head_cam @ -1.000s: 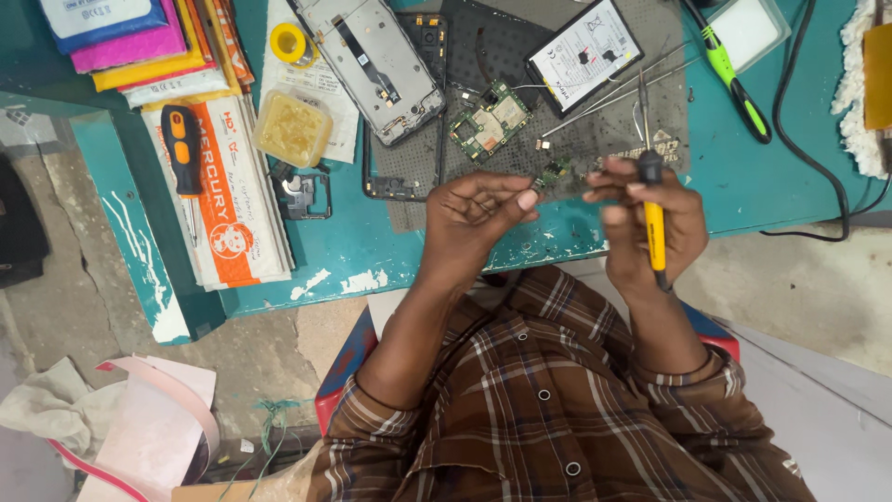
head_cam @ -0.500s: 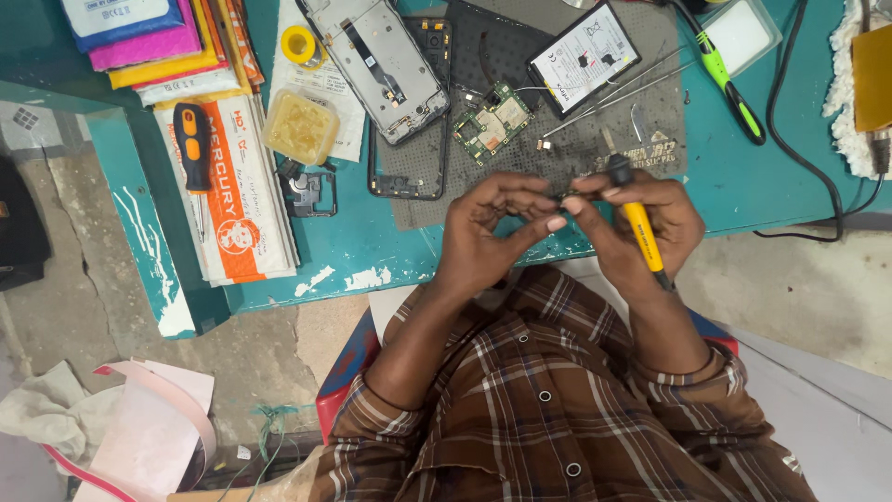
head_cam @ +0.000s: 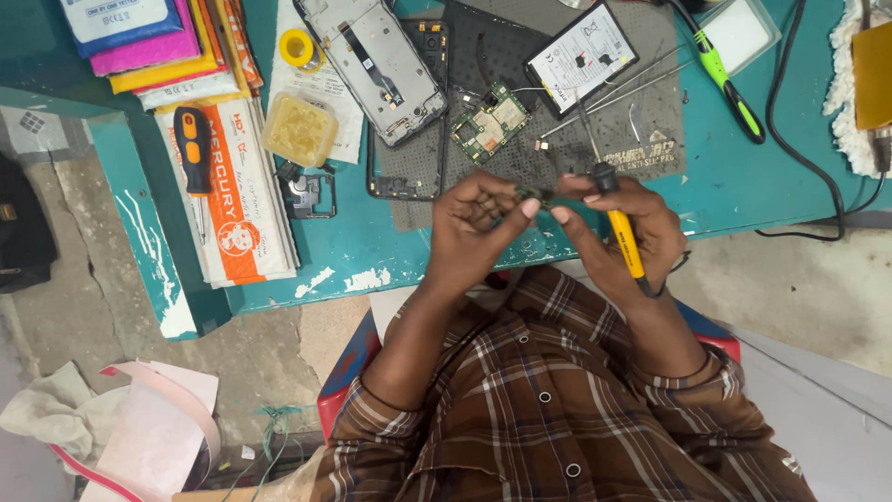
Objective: The person holds a small circuit board and uses a soldering iron to apply heat and solder to specific points on the board. They repeatedly dip the soldering iron tip into a small container of flux and continue soldering different areas of the board.
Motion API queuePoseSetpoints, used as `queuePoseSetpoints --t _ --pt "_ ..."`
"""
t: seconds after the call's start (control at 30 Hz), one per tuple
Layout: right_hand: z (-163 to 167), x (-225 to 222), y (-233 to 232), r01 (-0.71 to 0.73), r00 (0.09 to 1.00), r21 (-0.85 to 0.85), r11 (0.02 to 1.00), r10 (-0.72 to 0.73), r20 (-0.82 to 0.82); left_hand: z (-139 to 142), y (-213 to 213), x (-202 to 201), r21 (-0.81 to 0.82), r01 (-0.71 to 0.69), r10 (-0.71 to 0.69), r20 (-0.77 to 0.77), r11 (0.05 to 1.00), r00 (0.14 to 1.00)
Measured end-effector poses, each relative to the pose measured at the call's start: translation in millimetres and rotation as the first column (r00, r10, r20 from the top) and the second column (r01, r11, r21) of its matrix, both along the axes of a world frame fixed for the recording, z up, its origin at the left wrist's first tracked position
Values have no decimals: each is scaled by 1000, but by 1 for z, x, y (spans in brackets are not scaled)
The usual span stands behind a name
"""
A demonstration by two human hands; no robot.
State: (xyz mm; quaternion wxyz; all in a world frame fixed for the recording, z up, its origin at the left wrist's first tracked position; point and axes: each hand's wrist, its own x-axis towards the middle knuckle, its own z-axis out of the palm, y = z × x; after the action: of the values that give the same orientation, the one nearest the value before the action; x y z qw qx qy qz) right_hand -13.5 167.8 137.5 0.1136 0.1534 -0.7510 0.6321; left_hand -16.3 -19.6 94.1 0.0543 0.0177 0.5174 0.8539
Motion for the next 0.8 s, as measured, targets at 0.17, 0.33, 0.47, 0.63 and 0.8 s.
queuePoseSetpoints --t 0.17,0.33,0.47,0.63,0.8 --pt "-10 1 -2 -23 995 -156 987 37 91 8 -3 -3 54 -11 8 52 998 999" --pt "-12 0 1 -7 992 -201 980 32 126 20 2 -3 -49 -20 22 34 999 999" --pt "-7 -3 0 -3 993 -194 981 26 116 22 4 -2 -82 7 -3 46 997 999" --pt "-3 -7 3 -32 985 46 998 39 -168 16 0 -5 -42 -12 19 166 999 986" --pt "-15 0 7 69 916 306 950 61 -396 13 -3 -9 25 -93 84 260 995 962"
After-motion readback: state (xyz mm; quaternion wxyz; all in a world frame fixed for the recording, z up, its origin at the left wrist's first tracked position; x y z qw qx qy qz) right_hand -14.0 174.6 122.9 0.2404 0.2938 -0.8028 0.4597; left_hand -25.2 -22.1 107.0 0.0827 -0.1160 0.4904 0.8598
